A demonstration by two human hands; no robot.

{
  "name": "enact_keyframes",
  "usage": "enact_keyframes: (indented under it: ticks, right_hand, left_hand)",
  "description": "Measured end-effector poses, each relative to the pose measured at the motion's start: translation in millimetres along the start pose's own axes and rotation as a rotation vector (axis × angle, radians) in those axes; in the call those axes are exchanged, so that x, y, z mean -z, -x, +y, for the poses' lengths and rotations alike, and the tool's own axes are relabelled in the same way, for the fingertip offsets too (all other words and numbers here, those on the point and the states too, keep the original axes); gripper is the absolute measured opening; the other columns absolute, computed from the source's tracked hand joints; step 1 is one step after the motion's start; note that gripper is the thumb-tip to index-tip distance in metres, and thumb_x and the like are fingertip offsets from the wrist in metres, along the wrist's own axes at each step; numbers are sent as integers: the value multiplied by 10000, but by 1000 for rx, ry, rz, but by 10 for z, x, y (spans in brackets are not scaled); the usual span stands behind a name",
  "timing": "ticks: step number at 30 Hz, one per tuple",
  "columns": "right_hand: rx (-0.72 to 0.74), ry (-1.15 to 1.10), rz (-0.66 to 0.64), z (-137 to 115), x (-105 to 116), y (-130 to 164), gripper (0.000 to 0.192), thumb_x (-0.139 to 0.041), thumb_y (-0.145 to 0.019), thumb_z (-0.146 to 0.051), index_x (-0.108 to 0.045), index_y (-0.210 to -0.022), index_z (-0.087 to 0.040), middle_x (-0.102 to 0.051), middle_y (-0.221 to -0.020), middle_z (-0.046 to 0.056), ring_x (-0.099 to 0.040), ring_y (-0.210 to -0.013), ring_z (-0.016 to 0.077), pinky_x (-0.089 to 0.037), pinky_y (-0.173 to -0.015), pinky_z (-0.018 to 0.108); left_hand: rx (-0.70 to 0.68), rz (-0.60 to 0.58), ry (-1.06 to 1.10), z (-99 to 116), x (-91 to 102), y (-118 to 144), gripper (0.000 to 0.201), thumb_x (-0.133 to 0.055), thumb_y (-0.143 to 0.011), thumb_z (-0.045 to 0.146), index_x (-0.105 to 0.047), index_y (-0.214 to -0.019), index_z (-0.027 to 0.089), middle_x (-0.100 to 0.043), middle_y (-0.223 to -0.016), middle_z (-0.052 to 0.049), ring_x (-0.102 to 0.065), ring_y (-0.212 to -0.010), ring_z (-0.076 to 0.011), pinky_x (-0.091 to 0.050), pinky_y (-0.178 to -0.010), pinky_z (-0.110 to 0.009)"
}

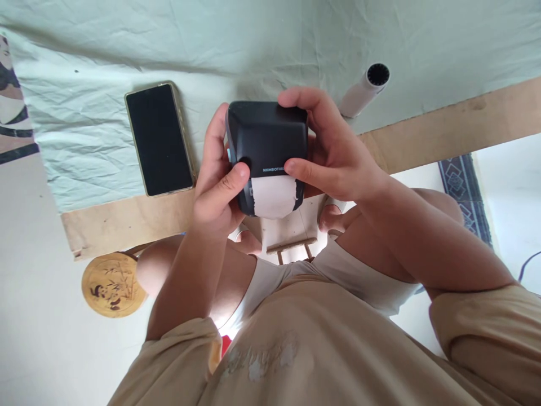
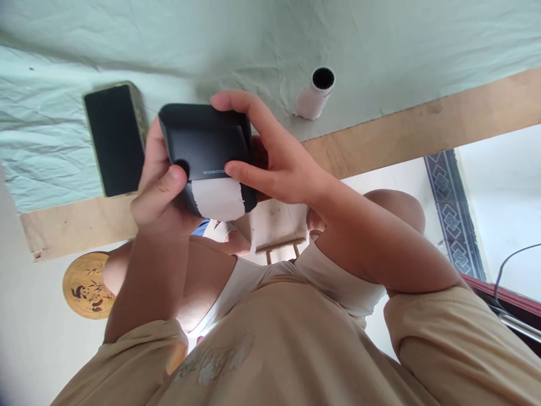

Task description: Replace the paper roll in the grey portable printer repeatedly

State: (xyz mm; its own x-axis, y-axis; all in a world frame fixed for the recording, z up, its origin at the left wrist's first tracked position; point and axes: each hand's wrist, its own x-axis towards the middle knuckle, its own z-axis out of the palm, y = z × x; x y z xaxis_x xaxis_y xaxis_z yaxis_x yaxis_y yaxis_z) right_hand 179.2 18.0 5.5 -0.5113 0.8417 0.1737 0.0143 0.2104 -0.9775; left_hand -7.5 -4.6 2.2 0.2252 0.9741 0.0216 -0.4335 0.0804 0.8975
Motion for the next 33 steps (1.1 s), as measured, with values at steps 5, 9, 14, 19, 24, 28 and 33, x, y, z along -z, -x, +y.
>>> enact_keyframes:
  ticks: [5, 9, 14, 19, 24, 28, 33]
  right_hand:
    - [20, 24, 24, -9, -20, -4, 562, -586, -828, -341, -310, -1304, -225, -384, -1418, 67, -519, -1163, 115, -539, -890, 201]
    - [57, 51, 31, 5, -36, -1, 549, -570, -834, -336, -311, -1307, -229, -393, -1419, 66, -513, -1210, 133, -538, -920, 231]
    - [138, 159, 45, -29, -40, 28, 518, -503, -863, -397, -349, -1331, -236, -364, -1468, 59, -333, -1430, 171, -366, -1196, 353]
    - [110, 185, 70, -21, -19, 52, 539, -422, -868, -474, -357, -1375, -303, -241, -1564, -14, -248, -1482, 174, -281, -1253, 376]
    - [140, 129, 14, 18, 8, 28, 592, -463, -819, -348, -325, -1394, -305, -229, -1572, -15, -245, -1488, 191, -288, -1251, 406]
    - [212, 234, -30, -24, 12, 0, 650, -524, -773, -336, -311, -1382, -257, -210, -1571, 62, -152, -1522, 216, -247, -1263, 452]
    - [241, 331, -49, -47, 33, -2, 698, -597, -771, -366, -282, -1386, -268, -221, -1568, 81, -151, -1524, 225, -308, -1246, 420]
  left_hand:
    - [9, 8, 5, 15, 4, -1, 566, -686, -708, 367, -503, -1241, 313, -596, -1208, -43, -460, -1361, -280, -447, -1098, -469]
    - [36, 43, 60, 46, -35, 8, 335, -524, -845, 382, -546, -1166, 288, -634, -1165, -52, -476, -1344, -257, -441, -1102, -460]
    - [107, 137, 57, 44, -68, 8, 310, -420, -905, 400, -633, -1057, 235, -684, -1115, -53, -553, -1263, -268, -463, -1070, -438]
    - [114, 176, 16, 16, -41, 7, 339, -450, -890, 466, -674, -985, 229, -699, -1109, -46, -579, -1236, -279, -474, -1052, -430]
    - [117, 130, 74, 21, -12, 7, 324, -447, -901, 429, -674, -993, 216, -706, -1076, -47, -612, -1185, -250, -479, -1064, -432]
    - [73, 182, 56, 31, -23, 13, 288, -460, -905, 393, -675, -968, 213, -702, -1020, -31, -631, -1149, -218, -465, -1075, -399]
    - [54, 224, 27, 55, -47, 9, 247, -464, -908, 347, -666, -922, 204, -693, -928, -25, -630, -1121, -198, -476, -1047, -378]
